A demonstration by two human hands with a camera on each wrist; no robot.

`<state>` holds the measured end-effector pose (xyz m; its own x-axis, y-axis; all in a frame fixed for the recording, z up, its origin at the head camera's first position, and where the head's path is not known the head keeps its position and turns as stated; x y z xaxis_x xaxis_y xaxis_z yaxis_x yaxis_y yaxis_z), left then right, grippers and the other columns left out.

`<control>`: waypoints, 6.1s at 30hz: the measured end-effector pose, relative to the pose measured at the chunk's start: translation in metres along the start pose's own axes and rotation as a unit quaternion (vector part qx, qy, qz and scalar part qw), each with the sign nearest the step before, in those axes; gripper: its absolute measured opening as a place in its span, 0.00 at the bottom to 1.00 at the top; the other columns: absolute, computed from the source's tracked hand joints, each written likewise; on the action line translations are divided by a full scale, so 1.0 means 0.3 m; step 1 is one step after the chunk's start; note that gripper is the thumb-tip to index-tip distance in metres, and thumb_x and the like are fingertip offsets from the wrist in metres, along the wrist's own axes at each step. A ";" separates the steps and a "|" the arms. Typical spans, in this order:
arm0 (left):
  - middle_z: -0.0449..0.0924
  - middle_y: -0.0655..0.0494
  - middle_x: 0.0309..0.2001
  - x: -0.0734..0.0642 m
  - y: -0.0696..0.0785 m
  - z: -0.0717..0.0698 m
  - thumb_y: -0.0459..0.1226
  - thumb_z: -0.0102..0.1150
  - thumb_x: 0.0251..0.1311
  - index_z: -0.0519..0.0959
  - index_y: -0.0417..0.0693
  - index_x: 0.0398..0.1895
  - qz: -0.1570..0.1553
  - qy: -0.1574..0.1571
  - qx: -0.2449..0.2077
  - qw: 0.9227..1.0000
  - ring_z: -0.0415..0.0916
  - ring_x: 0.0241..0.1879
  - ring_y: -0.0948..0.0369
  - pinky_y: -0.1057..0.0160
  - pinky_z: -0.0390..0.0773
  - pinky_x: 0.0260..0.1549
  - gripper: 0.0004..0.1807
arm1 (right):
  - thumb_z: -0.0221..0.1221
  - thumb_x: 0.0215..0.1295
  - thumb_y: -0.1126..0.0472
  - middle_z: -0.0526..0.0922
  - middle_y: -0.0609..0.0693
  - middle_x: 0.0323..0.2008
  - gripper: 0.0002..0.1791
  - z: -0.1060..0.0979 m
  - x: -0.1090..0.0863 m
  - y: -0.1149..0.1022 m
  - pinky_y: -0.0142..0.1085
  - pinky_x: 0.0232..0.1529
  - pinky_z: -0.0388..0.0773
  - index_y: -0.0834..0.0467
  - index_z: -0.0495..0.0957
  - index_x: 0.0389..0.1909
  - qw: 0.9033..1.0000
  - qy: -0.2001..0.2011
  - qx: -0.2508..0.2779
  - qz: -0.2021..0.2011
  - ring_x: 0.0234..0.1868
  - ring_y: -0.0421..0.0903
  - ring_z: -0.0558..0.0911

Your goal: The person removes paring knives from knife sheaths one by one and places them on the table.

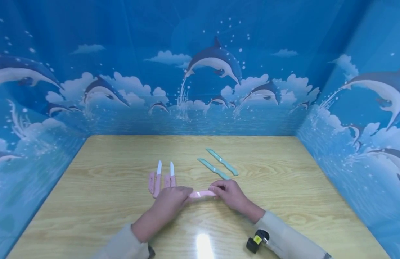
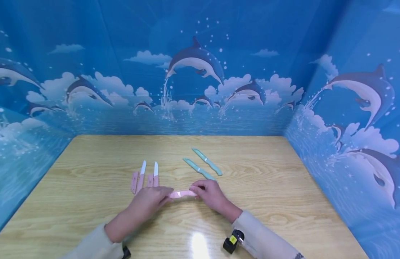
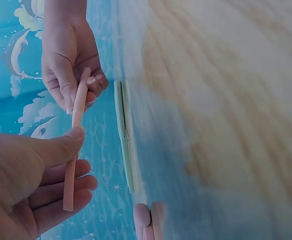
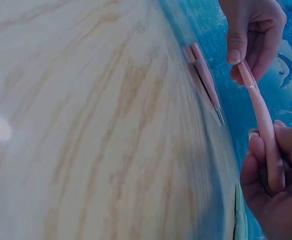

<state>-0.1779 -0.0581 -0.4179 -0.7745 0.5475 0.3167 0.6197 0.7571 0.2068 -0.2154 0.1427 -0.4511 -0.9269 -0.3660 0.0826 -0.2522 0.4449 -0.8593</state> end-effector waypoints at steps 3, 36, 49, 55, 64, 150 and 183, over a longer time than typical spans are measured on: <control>0.85 0.54 0.29 0.000 0.002 0.001 0.39 0.67 0.55 0.83 0.46 0.36 0.001 0.000 0.002 1.000 0.80 0.25 0.62 0.70 0.81 0.23 0.08 | 0.60 0.67 0.59 0.84 0.47 0.26 0.08 0.001 -0.003 -0.006 0.29 0.26 0.79 0.59 0.85 0.36 1.000 -0.001 -0.022 -0.019 0.26 0.42 0.78; 0.82 0.60 0.23 -0.010 -0.014 0.001 0.37 0.66 0.57 0.81 0.51 0.28 -0.010 0.045 -0.026 0.999 0.75 0.21 0.68 0.75 0.76 0.21 0.03 | 0.67 0.59 0.61 0.86 0.53 0.44 0.14 0.029 -0.061 -0.133 0.40 0.49 0.82 0.60 0.82 0.46 0.909 0.023 -0.349 -0.226 0.46 0.49 0.85; 0.84 0.57 0.26 0.000 -0.011 0.002 0.38 0.64 0.59 0.82 0.50 0.30 -0.023 0.016 -0.023 0.999 0.78 0.23 0.65 0.72 0.79 0.23 0.03 | 0.67 0.57 0.65 0.87 0.52 0.41 0.12 0.027 -0.058 -0.128 0.39 0.47 0.83 0.59 0.84 0.43 0.912 0.051 -0.340 -0.226 0.43 0.48 0.86; 0.85 0.56 0.28 -0.002 -0.010 0.000 0.39 0.63 0.60 0.83 0.50 0.32 -0.030 0.019 -0.031 0.999 0.81 0.26 0.63 0.69 0.81 0.25 0.03 | 0.67 0.56 0.65 0.87 0.51 0.41 0.12 0.023 -0.058 -0.122 0.39 0.48 0.83 0.58 0.84 0.43 0.912 0.056 -0.340 -0.224 0.43 0.47 0.86; 0.84 0.57 0.26 -0.005 -0.015 0.003 0.37 0.64 0.59 0.82 0.50 0.29 -0.027 0.036 -0.033 0.998 0.79 0.24 0.65 0.72 0.80 0.24 0.03 | 0.68 0.55 0.66 0.87 0.51 0.41 0.13 0.010 -0.062 -0.114 0.39 0.47 0.83 0.58 0.84 0.42 0.916 0.063 -0.332 -0.215 0.43 0.46 0.86; 0.87 0.51 0.39 -0.022 -0.031 -0.002 0.39 0.69 0.51 0.85 0.47 0.39 -0.073 0.049 -0.047 0.995 0.85 0.38 0.56 0.61 0.85 0.38 0.11 | 0.69 0.53 0.66 0.87 0.52 0.40 0.14 -0.015 -0.076 -0.089 0.39 0.46 0.84 0.58 0.84 0.42 0.930 0.064 -0.312 -0.183 0.42 0.46 0.86; 0.87 0.52 0.36 -0.020 -0.033 -0.005 0.37 0.69 0.52 0.85 0.48 0.37 -0.076 0.039 -0.040 0.996 0.85 0.35 0.57 0.62 0.85 0.34 0.09 | 0.69 0.54 0.65 0.87 0.50 0.40 0.13 -0.036 -0.086 -0.073 0.40 0.46 0.84 0.57 0.84 0.42 0.930 0.076 -0.314 -0.177 0.42 0.46 0.86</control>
<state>-0.1792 -0.0695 -0.4204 -0.8505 0.3966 0.3455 0.5057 0.7972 0.3298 -0.1890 0.1513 -0.4287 -0.7717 -0.4822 0.4146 -0.6171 0.7253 -0.3050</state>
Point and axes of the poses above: each hand's wrist, its own x-axis towards the middle knuckle, its own z-axis out of the palm, y = z × x, the point moved 4 cm from there along x, towards the middle knuckle
